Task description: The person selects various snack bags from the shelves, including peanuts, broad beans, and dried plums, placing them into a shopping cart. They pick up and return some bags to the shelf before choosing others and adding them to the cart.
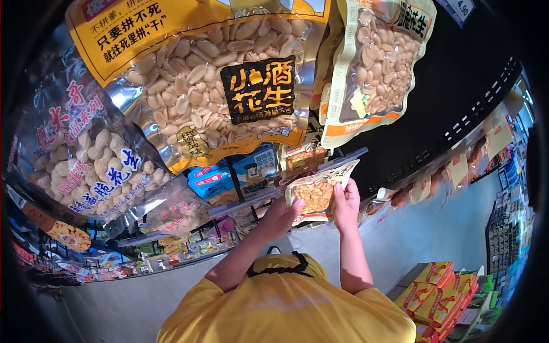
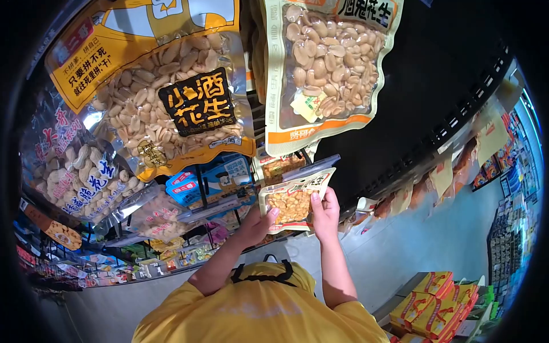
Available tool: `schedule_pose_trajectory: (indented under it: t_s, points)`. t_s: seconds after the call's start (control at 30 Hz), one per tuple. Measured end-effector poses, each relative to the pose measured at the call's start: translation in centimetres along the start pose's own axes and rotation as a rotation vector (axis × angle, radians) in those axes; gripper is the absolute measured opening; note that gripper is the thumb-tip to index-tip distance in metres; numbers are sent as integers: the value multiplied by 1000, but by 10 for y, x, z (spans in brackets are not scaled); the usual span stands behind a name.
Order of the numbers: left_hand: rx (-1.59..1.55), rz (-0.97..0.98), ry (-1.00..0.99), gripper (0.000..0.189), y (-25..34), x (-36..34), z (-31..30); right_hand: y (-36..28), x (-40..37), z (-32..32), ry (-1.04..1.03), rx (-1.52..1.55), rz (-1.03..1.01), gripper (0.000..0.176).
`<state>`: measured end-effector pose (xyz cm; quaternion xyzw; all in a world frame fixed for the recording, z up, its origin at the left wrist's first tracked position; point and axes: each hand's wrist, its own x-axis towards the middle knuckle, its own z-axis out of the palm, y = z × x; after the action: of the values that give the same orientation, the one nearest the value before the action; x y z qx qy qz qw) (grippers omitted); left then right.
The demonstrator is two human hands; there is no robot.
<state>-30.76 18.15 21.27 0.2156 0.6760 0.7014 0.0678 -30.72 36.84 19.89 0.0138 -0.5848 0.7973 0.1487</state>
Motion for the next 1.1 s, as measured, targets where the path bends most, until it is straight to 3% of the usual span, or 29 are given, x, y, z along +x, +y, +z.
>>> schedule_pose_trajectory:
  t_s: [0.27,0.33,0.43,0.47,0.53,0.7,0.8,0.9,1.03,1.1]
  points:
    - [-61,-50,42,24,-17,3,0,13,10,-6,5,-88,60,22]
    - [-130,-149,19,29,-15,2,-2,14,9,-5,-6,-87,63,22]
    - [-310,-496,26,49,-37,0,-12,10,12,-7,-9,-83,83,21]
    - [-311,-505,28,49,-48,-5,-12,7,14,-7,-18,-86,106,21]
    - [-724,-403,82,55,-27,0,-10,0,13,-2,-14,-48,88,21]
    - [-656,-396,61,56,-37,-2,-11,2,15,-5,-8,-41,50,20]
    - [-630,-529,115,63,-65,-8,-15,3,16,-3,-21,-37,33,19]
    - [-94,-339,33,65,-19,-1,-8,-3,16,1,-2,-38,-8,19]
    - [-3,-376,-82,61,-9,5,-11,-9,20,1,-6,-20,-37,20]
    - [-2,-223,-88,55,-18,7,-11,-16,25,3,-31,-77,-38,18]
